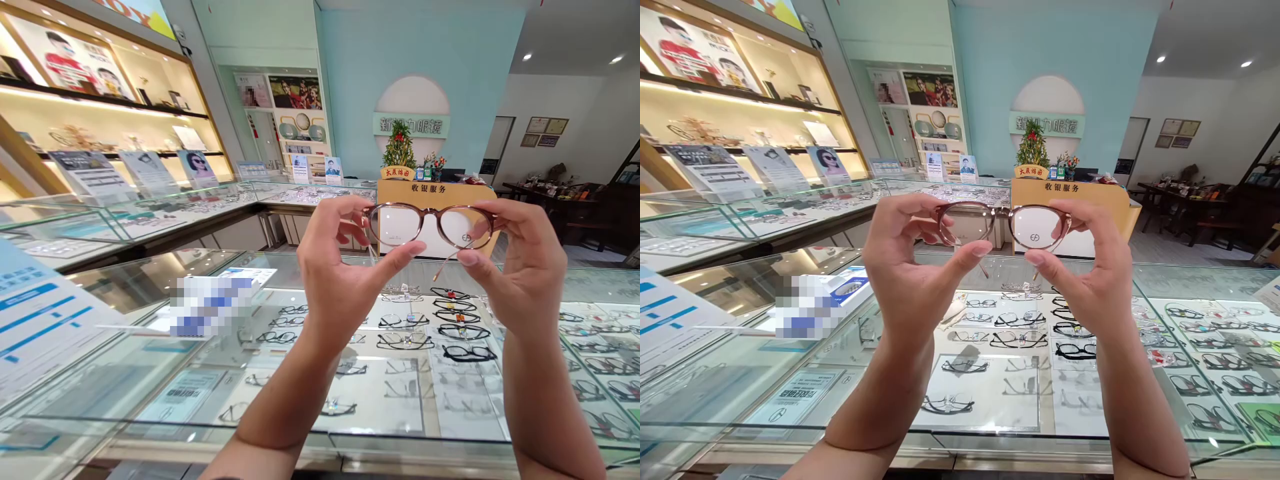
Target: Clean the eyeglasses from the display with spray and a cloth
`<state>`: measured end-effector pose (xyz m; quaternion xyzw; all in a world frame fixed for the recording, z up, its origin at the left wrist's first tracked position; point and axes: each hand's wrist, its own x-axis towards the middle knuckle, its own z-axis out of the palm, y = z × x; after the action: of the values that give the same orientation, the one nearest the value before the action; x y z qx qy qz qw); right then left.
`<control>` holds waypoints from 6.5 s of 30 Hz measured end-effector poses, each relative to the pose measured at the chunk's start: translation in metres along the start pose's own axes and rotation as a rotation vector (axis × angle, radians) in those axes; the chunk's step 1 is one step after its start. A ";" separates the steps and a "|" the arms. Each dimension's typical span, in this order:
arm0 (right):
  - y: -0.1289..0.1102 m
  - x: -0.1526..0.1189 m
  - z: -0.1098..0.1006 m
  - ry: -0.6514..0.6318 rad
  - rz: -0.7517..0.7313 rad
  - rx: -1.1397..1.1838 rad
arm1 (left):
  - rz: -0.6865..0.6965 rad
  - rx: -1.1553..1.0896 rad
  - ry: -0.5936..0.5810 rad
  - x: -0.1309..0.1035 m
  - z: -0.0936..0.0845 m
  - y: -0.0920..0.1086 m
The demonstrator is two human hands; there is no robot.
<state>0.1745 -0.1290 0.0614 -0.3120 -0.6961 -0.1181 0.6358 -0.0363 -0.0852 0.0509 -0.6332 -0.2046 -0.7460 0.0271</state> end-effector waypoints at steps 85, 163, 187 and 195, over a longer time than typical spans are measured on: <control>-0.057 -0.002 0.083 -0.015 0.163 -0.001 | -0.040 0.118 -0.151 0.025 -0.108 -0.036; -0.001 -0.012 0.115 0.121 0.016 -0.186 | -0.004 0.048 -0.014 0.004 -0.049 -0.092; 0.007 -0.012 0.128 0.223 0.348 0.393 | 0.203 -0.023 0.064 0.001 -0.043 -0.113; 0.001 -0.008 0.127 0.292 0.291 0.292 | 0.115 -0.015 0.041 -0.004 -0.035 -0.135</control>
<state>0.0716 -0.0592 0.0324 -0.2935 -0.5544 0.0327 0.7781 -0.1082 0.0254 0.0067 -0.6285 -0.1615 -0.7577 0.0693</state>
